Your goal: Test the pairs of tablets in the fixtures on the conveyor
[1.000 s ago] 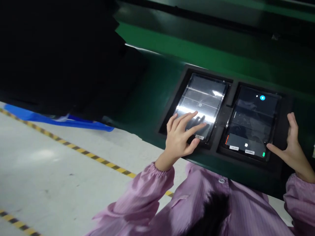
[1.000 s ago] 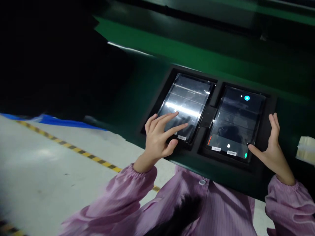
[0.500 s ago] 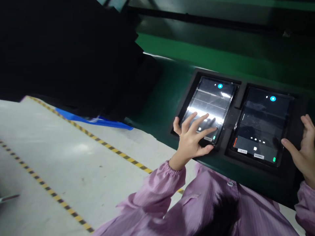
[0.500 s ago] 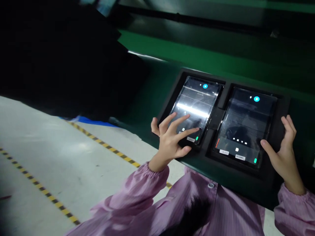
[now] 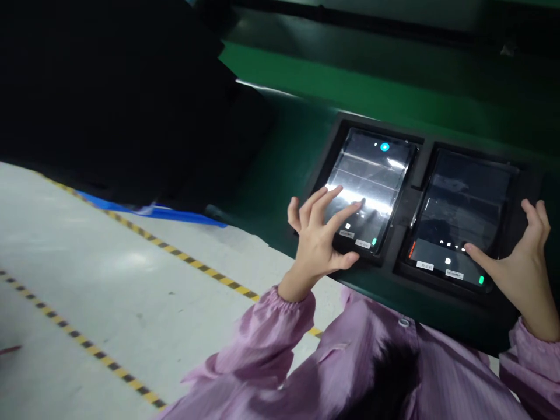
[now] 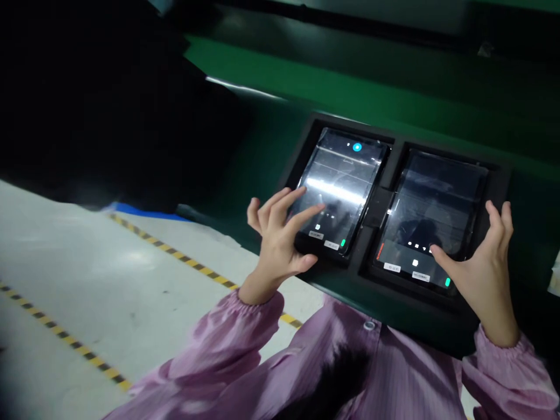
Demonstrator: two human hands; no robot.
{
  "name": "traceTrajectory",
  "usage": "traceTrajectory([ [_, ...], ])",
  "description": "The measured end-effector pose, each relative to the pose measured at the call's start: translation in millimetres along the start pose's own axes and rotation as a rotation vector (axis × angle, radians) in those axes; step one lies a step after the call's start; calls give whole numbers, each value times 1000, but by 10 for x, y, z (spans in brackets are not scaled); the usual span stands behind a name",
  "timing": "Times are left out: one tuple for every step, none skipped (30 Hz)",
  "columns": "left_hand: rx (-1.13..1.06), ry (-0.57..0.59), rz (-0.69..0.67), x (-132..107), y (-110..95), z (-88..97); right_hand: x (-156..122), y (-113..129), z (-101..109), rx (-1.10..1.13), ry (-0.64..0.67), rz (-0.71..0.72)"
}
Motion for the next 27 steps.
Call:
traceTrajectory([
  [22, -9, -10, -8, 38, 29, 3, 21, -13, -24, -1, -21],
  [43, -20, -26, -17, 70, 53, 4, 32, -23, -43, 1, -39],
  [60, -27, -45, -27, 96, 68, 3, 38, -30, -55, 0, -48],
  [72, -31, -58, -36, 115, 75, 1, 40, -33, -59, -1, -47],
  [80, -33, -64, -43, 129, 76, -3, 41, -35, -55, -2, -34],
  [82, -29, -58, -47, 140, 70, -8, 40, -33, -45, -3, -13],
  [79, -22, -47, -48, 147, 60, -14, 39, -31, -34, -6, 7],
  [73, -12, -35, -45, 148, 49, -20, 36, -28, -26, -6, 23],
  [66, -4, -27, -41, 145, 40, -25, 33, -27, -19, -5, 33],
  [59, 5, -26, -36, 139, 31, -28, 31, -26, -16, -4, 39],
  [51, 17, -30, -29, 132, 22, -31, 30, -26, -13, -4, 42],
  [43, 31, -36, -24, 126, 14, -31, 29, -26, -13, -4, 42],
  [36, 45, -40, -19, 125, 7, -31, 30, -27, -14, -2, 42],
  [29, 58, -38, -16, 129, 0, -30, 32, -28, -16, -2, 43],
  [23, 72, -33, -15, 136, -7, -29, 35, -30, -20, -1, 45],
  [21, 83, -25, -16, 145, -13, -28, 37, -31, -23, -1, 45],
  [20, 90, -16, -18, 154, -17, -27, 36, -33, -26, -1, 44],
  [20, 94, -6, -21, 161, -19, -27, 34, -34, -26, -2, 41],
  [19, 95, 5, -24, 168, -20, -27, 31, -35, -25, -3, 38],
  [16, 94, 16, -27, 173, -19, -27, 27, -35, -22, -5, 36],
  [13, 88, 24, -29, 176, -16, -28, 24, -35, -21, -7, 35],
  [9, 78, 26, -30, 175, -11, -30, 23, -34, -20, -11, 37],
  [7, 66, 24, -30, 171, -6, -31, 23, -32, -19, -15, 40],
  [7, 55, 17, -29, 165, -1, -33, 22, -30, -18, -19, 42],
  [8, 48, 11, -27, 160, 2, -34, 21, -30, -16, -18, 41],
  [9, 47, 3, -23, 155, 1, -35, 20, -29, -14, -18, 40],
  [10, 57, -2, -18, 153, -4, -36, 20, -28, -12, -18, 41],
])
Point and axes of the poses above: each hand's wrist, its own x-axis towards the middle knuckle, its own z-axis out of the back of the hand, y = z × x, the point moved 5 cm from there along x, towards the middle knuckle, and after that the axes turned 13 degrees about y, right-handed, at the moved point
